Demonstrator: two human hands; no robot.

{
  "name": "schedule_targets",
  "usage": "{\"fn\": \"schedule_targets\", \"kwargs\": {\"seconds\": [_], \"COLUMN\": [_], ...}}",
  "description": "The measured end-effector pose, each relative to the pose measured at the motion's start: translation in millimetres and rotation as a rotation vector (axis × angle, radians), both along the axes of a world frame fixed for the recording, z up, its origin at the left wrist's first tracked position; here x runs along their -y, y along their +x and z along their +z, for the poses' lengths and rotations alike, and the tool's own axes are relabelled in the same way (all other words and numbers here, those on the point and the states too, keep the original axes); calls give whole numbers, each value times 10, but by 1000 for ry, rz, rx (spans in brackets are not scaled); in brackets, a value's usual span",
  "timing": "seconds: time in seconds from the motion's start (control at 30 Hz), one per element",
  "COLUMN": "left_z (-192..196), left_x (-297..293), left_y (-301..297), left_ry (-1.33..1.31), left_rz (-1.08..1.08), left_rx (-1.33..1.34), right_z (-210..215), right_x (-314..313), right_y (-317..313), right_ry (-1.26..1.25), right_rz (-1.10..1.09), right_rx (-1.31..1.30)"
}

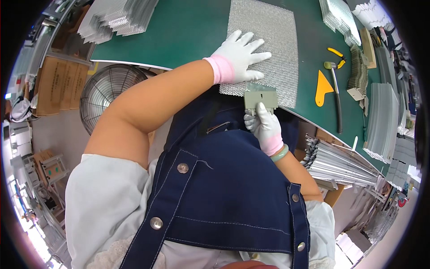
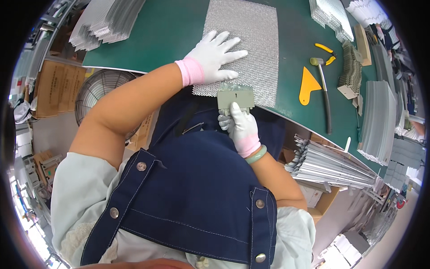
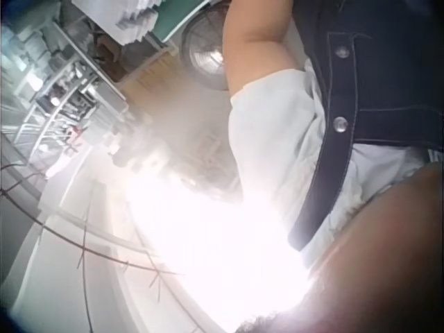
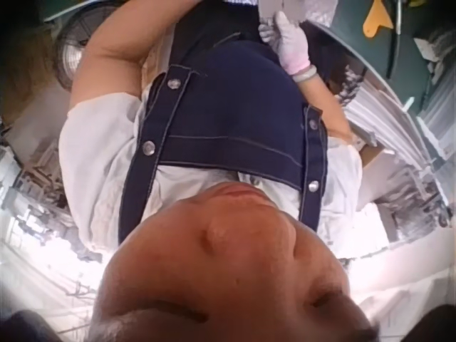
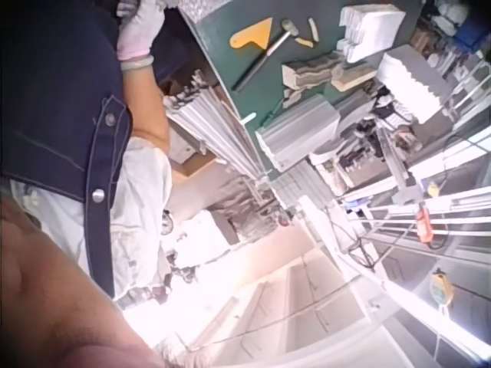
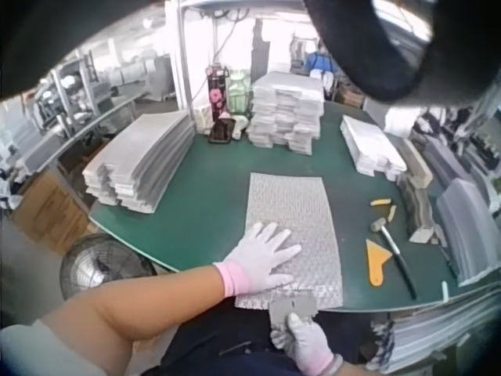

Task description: The person assembles air filters by placing a mesh screen into a white frame, securing it with a metal strip, and using a handheld stapler to fasten the edges. The person repeats this process for multiple units, stacking the finished filters on the table.

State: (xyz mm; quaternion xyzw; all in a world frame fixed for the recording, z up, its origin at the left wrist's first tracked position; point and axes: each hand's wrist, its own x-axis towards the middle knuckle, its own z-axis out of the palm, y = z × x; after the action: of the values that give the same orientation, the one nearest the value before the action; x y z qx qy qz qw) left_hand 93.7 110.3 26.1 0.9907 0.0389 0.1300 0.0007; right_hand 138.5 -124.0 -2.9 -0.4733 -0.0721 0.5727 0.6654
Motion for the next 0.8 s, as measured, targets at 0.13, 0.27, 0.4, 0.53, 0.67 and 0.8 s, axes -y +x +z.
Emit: {"fn": "schedule_targets", "kwargs": {"seconds": [0.13,0.27,0.4,0.53,0.67,0.8], "left_z": [1,-18,-39,-8,60,278], "left_x": [13,48,172,179,163,220], "left_y": [2,-4,-40,-29,7,100], "left_ry": [-11,-38,-63,-65,-113,-169], "left_rz": [14,26,68,63,56,103], "left_rx": [-9,17,34,16,-51,-183], "right_z": [105,285,270,266,229,278], "right_x": [-48,-55,-9,-146,-53,13], "right_y": [20,2,-10,-68,98,93], "right_ry": [-90,-67,-24,-45,-87,-236], "right_rz": [-3,-131,-214,-287,-130,-96], "right_rx": [-33,-58,-86,-65,-155,-78]}}
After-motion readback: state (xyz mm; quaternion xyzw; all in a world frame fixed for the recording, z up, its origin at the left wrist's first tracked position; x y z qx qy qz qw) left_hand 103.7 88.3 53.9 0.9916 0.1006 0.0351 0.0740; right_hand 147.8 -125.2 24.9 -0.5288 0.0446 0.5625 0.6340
